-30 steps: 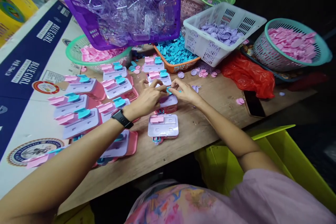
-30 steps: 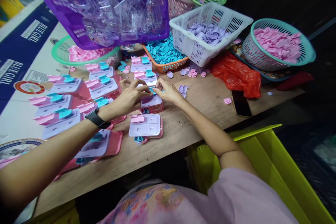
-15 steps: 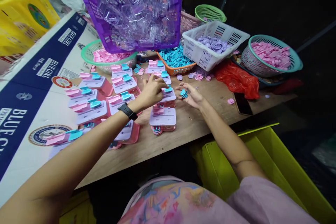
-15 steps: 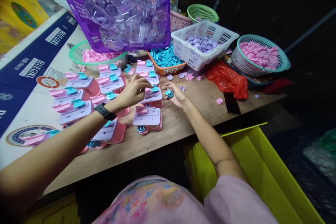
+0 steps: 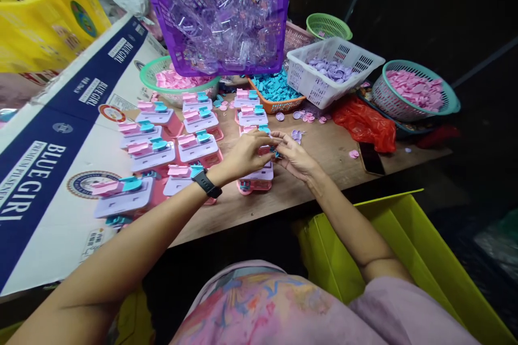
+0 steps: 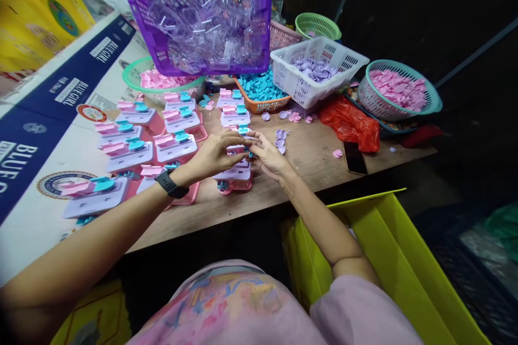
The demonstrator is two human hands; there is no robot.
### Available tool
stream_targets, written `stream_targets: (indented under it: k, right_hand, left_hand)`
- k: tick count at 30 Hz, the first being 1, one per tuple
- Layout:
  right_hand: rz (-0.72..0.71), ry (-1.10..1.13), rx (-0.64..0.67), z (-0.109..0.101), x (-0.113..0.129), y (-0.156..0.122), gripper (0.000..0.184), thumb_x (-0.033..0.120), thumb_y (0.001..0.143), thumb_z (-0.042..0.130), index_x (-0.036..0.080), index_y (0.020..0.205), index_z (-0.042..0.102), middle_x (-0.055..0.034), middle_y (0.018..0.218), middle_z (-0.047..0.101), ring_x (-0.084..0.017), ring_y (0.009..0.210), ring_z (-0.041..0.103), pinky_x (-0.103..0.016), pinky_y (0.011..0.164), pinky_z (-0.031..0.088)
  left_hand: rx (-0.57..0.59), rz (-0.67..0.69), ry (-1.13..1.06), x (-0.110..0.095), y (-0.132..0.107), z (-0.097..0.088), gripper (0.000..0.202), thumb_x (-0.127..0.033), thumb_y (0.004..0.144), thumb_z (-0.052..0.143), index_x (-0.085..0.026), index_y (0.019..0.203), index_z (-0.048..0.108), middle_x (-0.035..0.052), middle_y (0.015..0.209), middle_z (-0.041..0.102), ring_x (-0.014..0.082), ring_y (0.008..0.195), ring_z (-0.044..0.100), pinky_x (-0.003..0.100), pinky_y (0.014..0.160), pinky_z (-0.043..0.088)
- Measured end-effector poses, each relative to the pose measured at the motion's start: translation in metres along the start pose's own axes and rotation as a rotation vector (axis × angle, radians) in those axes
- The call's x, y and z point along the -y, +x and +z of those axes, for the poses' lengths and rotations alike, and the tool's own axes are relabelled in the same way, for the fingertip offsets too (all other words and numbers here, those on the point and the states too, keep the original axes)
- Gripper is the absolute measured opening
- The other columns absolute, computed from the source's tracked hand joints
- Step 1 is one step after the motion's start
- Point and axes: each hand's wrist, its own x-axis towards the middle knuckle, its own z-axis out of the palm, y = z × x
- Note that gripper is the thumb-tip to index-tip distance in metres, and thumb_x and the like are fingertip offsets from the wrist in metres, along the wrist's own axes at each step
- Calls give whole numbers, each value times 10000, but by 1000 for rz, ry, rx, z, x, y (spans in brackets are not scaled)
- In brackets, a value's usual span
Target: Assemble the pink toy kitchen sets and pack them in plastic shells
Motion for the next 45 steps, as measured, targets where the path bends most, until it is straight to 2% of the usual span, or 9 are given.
stream_targets:
  k: [5,13,16,22,26,30,36,41,45]
  right_hand:
    - [1,-13,33,12,-2,-5,393,346,848,625,302,1225,526,-43,1245,666,-194,1058,653,-343,839,559]
    - [21,49,39,10,1,-3,530,211,771,622,289,1286,527,-28,1250,675,-169,1001,657,-315,839,562]
    - [-9,-62,75,8,0,-6,432,290,857,604,284,1287,560,-39,1264,681,-177,998,671,-352,870,581]
    - [-375,-636,-90,-2,-5,-5,214,281,851,647,210,1008,772,-90,1193,702,-234,1088,681,-388,952,581]
    - [-288,-612,-4,-10,-16,2,257,218,810,611,187,970,810,-53,971,781,-224,959,738,-361,893,603]
    - [-265,-572,-2,-11,-23,2,273,268,830,646,187,1022,823,-43,992,804,-222,949,745,-344,873,599]
    - [-388,-761,-58,-11,-20,1,246,362,838,740,184,976,841,-59,930,796,-172,749,684,-280,674,509]
    - [-362,-802,-140,-17,-27,6,230,356,820,744,160,897,836,-55,820,768,-136,634,590,-273,627,454]
    - [-325,-799,-100,-16,-28,7,241,366,810,732,148,851,826,-49,769,745,-136,635,569,-275,629,431]
  left_hand:
    - [-21,-128,-173,2,-9,3,246,-139,855,650,-167,1060,783,69,1038,805,213,924,754,322,838,569]
    - [-14,-101,-250,4,-13,-2,303,-172,802,714,-157,1099,775,76,1082,797,225,971,742,327,874,575]
    - [-20,-116,-185,-1,-12,-7,263,-158,798,730,-167,1052,798,75,1066,796,225,961,739,314,866,565]
    - [-52,-198,74,-8,-10,-8,128,-220,828,789,-116,899,810,106,845,777,206,757,696,296,696,493]
    - [28,-175,160,-5,-14,-3,72,-166,851,759,-104,847,797,105,800,755,179,705,663,279,673,455]
    - [14,-98,163,4,-16,0,74,-123,868,712,-106,873,784,82,796,735,160,695,643,264,673,455]
    - [-1,30,79,18,-17,4,153,-121,928,616,-109,917,768,87,877,741,173,784,669,287,749,502]
    - [-85,43,236,18,-35,7,248,-87,926,532,-111,1019,760,119,984,730,252,956,610,399,879,499]
    - [37,46,327,14,-55,9,463,10,818,525,-152,1212,708,105,1182,714,301,1139,527,481,971,424]
